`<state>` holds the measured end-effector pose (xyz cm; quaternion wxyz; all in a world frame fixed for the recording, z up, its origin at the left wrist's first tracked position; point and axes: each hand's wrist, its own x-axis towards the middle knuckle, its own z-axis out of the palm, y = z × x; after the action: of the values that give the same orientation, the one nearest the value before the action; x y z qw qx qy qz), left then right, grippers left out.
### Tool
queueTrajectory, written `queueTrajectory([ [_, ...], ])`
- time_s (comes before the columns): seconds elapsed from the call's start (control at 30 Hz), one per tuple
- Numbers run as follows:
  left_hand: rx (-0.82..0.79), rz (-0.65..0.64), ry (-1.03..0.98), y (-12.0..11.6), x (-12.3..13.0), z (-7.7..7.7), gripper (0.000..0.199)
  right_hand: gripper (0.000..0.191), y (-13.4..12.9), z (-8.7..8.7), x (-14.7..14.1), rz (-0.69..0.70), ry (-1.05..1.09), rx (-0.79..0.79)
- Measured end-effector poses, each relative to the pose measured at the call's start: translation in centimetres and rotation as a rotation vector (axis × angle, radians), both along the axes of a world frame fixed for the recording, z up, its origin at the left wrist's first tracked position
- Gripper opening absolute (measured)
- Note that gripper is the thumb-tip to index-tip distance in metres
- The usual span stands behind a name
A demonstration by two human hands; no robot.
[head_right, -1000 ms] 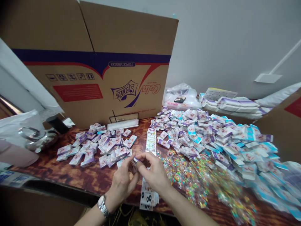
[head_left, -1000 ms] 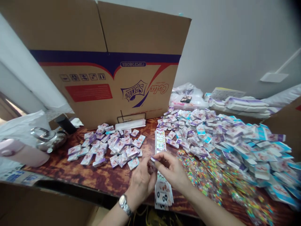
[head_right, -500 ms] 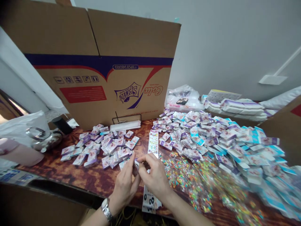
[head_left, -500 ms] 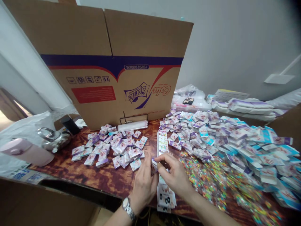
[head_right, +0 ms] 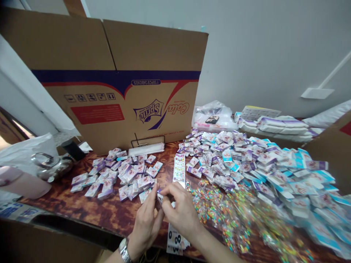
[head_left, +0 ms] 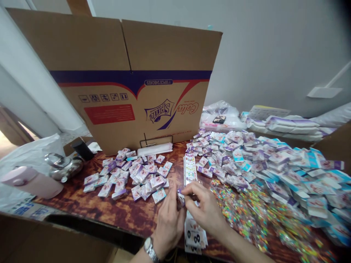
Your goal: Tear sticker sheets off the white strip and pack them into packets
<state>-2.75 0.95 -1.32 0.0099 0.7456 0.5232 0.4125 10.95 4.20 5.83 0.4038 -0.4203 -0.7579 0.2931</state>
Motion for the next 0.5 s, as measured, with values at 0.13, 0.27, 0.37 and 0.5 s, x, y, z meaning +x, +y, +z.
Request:
queueTrajectory([
  [0.13,0.074,-0.004,0.046,0.3,0.1,0.3,0.061,0.018,-0.2,0.1,0.3,0.032,0.003,0.047],
  [0.27,0.176,0.049,0.201,0.6,0.5,0.7,0.063,0.017,-0.6,-0.1,0.6,-0.004,-0.001,0.071],
  [0.37,0.204,0.103,0.323,0.6,0.9,0.8,0.065,0.013,-0.7,-0.4,1.0,-0.054,0.003,0.047],
  [0.5,0.133,0.128,0.367,0.5,1.3,0.9,0.064,0.012,-1.0,-1.2,1.3,-0.112,0.045,0.067],
])
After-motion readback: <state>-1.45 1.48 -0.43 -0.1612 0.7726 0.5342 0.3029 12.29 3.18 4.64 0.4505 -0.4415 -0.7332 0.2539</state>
